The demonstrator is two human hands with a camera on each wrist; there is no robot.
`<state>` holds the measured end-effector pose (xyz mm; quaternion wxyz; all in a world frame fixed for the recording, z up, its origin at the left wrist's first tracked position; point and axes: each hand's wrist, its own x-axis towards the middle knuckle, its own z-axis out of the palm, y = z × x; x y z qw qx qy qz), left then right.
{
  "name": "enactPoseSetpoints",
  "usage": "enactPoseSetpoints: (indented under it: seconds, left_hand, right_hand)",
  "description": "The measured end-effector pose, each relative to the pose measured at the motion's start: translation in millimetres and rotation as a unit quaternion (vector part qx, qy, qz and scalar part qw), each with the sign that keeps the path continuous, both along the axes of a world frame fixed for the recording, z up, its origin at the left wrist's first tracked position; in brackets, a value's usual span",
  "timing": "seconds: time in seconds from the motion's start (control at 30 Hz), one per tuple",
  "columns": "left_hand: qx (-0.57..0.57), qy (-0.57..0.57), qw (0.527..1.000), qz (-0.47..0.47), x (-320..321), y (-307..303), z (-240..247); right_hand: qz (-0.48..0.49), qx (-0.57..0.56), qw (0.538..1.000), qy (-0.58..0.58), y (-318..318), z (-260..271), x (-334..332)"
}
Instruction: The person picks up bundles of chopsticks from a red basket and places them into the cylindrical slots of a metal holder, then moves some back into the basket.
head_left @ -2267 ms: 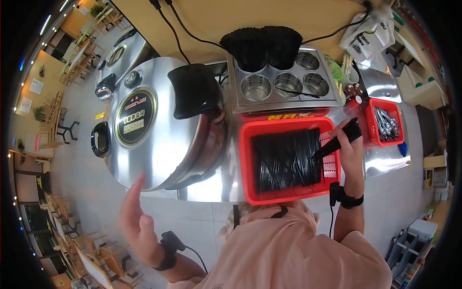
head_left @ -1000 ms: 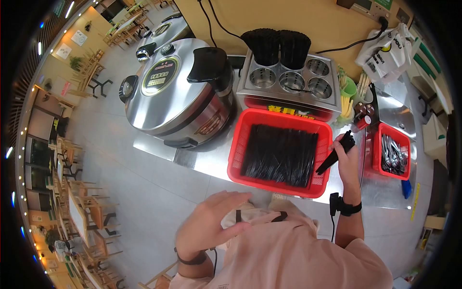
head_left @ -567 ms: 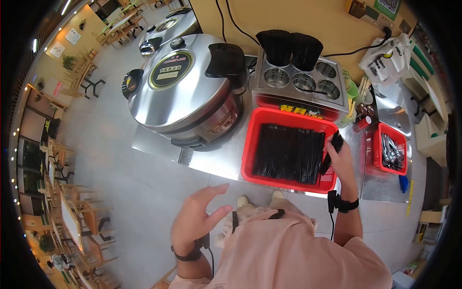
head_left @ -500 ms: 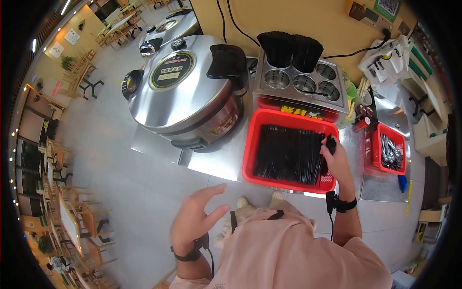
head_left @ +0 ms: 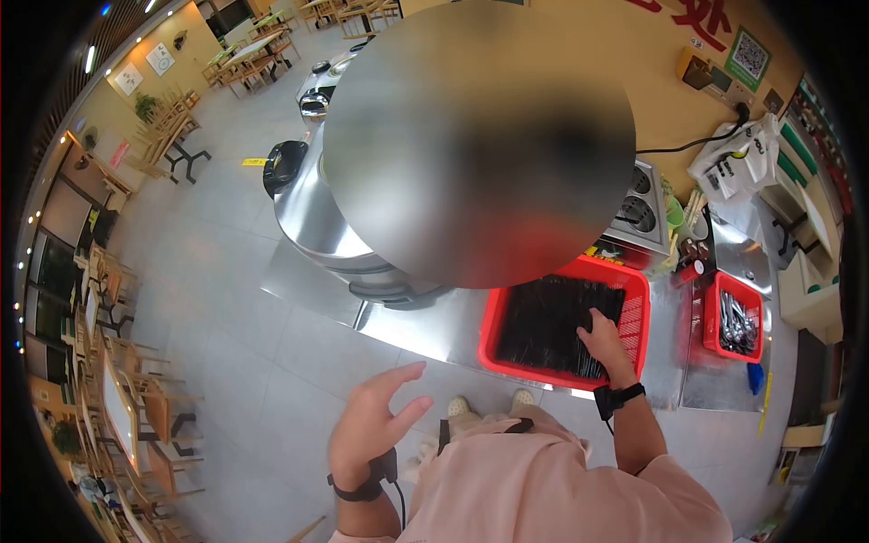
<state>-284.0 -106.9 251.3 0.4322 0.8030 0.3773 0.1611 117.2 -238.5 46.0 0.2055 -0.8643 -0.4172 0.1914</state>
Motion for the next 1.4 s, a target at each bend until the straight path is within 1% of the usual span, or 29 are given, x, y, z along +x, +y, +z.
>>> enactPoseSetpoints:
  seconds: [0.03, 0.2, 0.27, 0.4, 0.47, 0.5, 0.57, 0.6, 0.63, 0.67, 0.7, 0.73, 0.77, 0.8, 0.83, 0.87, 0.9, 0.93, 0.97, 1.0, 1.03, 1.07, 1.13, 1.17, 1.23, 1.27, 1.37, 1.4]
  left_hand:
    - [0.002, 0.004, 1.000, -0.001, -0.7, 0.8, 0.1]
    - [0.011, 0.009, 1.000, 0.003, -2.0, 2.8, -0.1]
    - [-0.022, 0.030, 0.999, 0.017, -0.3, 2.2, 3.7]
    - [0.004, 0.013, 1.000, 0.019, -1.4, 4.0, -5.9]
    - [0.055, -0.004, 0.998, 0.016, -1.3, 5.3, -9.8]
    - [0.054, -0.004, 0.998, 0.013, 1.9, 4.4, -9.0]
    - [-0.007, -0.089, 0.992, 0.088, 9.3, 2.3, -3.1]
    - [0.029, -0.089, 0.990, 0.109, 10.6, 0.6, 2.2]
    - [0.025, -0.086, 0.990, 0.112, 6.3, -5.9, 7.8]
    - [0.122, -0.120, 0.975, 0.144, -0.4, -12.5, 16.7]
    - [0.222, -0.153, 0.947, 0.176, -4.2, -18.0, 28.9]
    - [0.237, -0.301, 0.898, 0.216, 3.9, -31.3, 41.8]
    - [0.242, -0.295, 0.895, 0.231, 10.4, -37.7, 51.3]
    - [0.274, -0.338, 0.893, 0.114, 13.7, -39.1, 62.6]
    - [0.302, -0.365, 0.880, -0.005, 16.5, -40.5, 72.2]
    - [0.287, -0.323, 0.902, -0.013, 28.7, -43.4, 78.9]
    - [0.271, -0.282, 0.920, -0.019, 43.8, -47.5, 83.4]
    - [0.253, -0.280, 0.926, -0.030, 54.1, -51.3, 80.8]
    - [0.233, -0.280, 0.930, -0.042, 63.0, -56.0, 74.7]
    - [0.246, -0.266, 0.932, -0.018, 69.8, -63.2, 69.9]
    - [0.223, -0.269, 0.937, -0.005, 75.0, -70.2, 64.7]
    - [0.195, -0.274, 0.942, 0.006, 79.0, -79.0, 62.1]
    - [0.193, -0.256, 0.946, 0.053, 84.3, -93.7, 61.5]
    - [0.186, -0.251, 0.947, 0.075, 83.8, -99.5, 58.7]
    - [0.198, -0.249, 0.942, 0.104, 87.4, -108.1, 59.9]
    - [0.204, -0.253, 0.939, 0.116, 88.7, -112.6, 60.2]
    - [0.220, -0.258, 0.931, 0.137, 91.1, -120.8, 55.2]
    - [0.227, -0.253, 0.929, 0.148, 90.6, -123.9, 54.9]
  right_hand:
    - [-0.011, -0.020, 1.000, 0.005, 2.3, 0.1, -0.7]
    - [-0.005, -0.005, 1.000, 0.027, 4.4, -5.2, -0.2]
    - [0.004, 0.023, 1.000, 0.014, 0.0, -10.2, 2.6]
    - [0.008, 0.050, 0.999, -0.009, -1.3, 10.4, 5.5]
    - [0.017, 0.155, 0.988, -0.002, -0.1, 27.4, 12.8]
    - [0.004, 0.186, 0.983, -0.004, 3.2, 40.7, 14.3]
    - [-0.007, 0.211, 0.977, -0.014, 7.2, 82.9, 12.3]
    - [-0.015, 0.234, 0.972, -0.011, 7.3, 96.4, 13.6]
    - [-0.009, 0.250, 0.968, -0.032, 7.3, 111.9, 11.9]
    - [-0.019, 0.262, 0.964, -0.022, 3.4, 129.0, 5.1]
    - [-0.024, 0.279, 0.960, -0.014, 3.7, 146.0, 1.8]
    - [-0.014, 0.279, 0.960, -0.009, 1.0, 157.1, 0.3]
    - [-0.010, 0.296, 0.955, -0.027, -3.4, 163.8, -2.3]
    - [0.002, 0.317, 0.948, -0.035, -2.3, 167.6, -7.5]
    - [0.003, 0.277, 0.961, -0.017, -5.0, 169.1, -6.7]
    - [0.014, 0.279, 0.960, -0.003, -6.3, 164.9, -3.3]
    - [0.046, 0.273, 0.961, 0.010, -6.8, 164.2, 0.0]
    - [0.052, 0.293, 0.955, 0.021, -6.1, 162.6, -0.3]
    - [0.049, 0.328, 0.942, 0.060, -4.8, 153.4, 3.5]
    - [0.068, 0.311, 0.946, 0.059, -8.4, 146.2, 14.5]
    - [0.088, 0.293, 0.950, 0.057, -9.0, 140.6, 25.2]
    - [0.093, 0.298, 0.946, 0.083, -8.4, 136.8, 29.8]
    - [0.096, 0.306, 0.938, 0.127, -5.3, 129.6, 37.4]
    - [0.111, 0.308, 0.936, 0.131, -5.9, 127.5, 38.6]
    - [0.112, 0.281, 0.944, 0.131, -3.5, 127.3, 41.9]
    - [0.117, 0.301, 0.934, 0.152, -1.5, 124.9, 39.5]
    - [0.152, 0.272, 0.934, 0.175, 3.9, 115.3, 48.6]
    - [0.171, 0.290, 0.925, 0.175, 6.8, 113.2, 46.8]
